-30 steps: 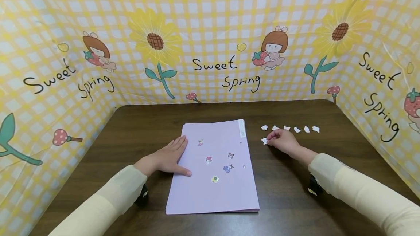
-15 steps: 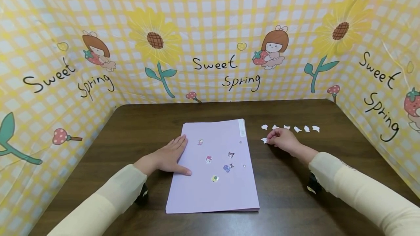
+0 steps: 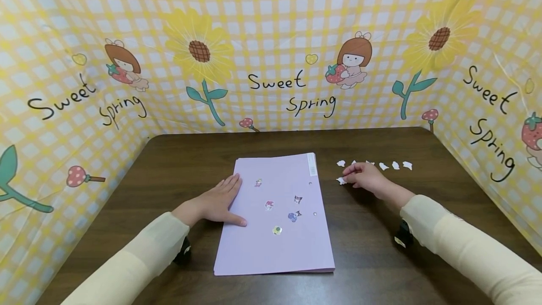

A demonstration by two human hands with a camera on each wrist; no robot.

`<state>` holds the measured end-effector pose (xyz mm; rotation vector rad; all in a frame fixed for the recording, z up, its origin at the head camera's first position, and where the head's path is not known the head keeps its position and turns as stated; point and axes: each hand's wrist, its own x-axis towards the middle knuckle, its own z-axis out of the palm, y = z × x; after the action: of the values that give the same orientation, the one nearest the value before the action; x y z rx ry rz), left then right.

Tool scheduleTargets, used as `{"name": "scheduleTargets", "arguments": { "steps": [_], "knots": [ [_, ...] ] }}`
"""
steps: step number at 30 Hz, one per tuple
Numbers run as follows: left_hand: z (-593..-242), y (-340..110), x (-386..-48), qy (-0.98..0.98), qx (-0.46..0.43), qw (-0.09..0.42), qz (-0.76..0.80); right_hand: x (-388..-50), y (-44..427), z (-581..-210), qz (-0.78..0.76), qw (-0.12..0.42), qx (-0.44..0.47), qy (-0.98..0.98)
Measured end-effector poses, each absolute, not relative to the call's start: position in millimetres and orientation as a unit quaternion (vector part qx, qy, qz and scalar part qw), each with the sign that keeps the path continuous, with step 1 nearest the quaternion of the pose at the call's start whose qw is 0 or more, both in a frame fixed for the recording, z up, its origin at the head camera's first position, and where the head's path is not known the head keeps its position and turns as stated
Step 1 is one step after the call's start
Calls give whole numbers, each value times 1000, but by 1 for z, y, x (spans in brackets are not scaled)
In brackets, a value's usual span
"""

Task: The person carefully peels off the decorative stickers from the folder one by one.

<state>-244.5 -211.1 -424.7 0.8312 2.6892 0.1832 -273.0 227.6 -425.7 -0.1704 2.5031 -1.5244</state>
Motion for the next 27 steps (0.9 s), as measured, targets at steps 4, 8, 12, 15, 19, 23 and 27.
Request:
{"name": "scheduleTargets", "arguments": {
  "steps": [4,8,12,15,19,23,27],
  "knots": [
    [-423,-211,-244,940,293,160,63,-271,223,-420,-541,113,-66,831],
    [-424,-211,-244,940,295,158,61,-269,214,-416,-567,113,-71,813],
    [-426,-212,-244,941,298,149,57,-268,203,-414,-573,109,-83,808],
    [-428,-213,-244,942,300,142,54,-267,195,-414,-567,108,-96,811],
    [-428,-213,-243,943,305,129,38,-268,184,-414,-563,107,-119,811],
    [-428,-213,-243,943,311,115,21,-266,172,-413,-562,107,-153,805],
    [-427,-212,-242,943,314,108,11,-267,159,-412,-552,113,-187,805]
  ]
}}
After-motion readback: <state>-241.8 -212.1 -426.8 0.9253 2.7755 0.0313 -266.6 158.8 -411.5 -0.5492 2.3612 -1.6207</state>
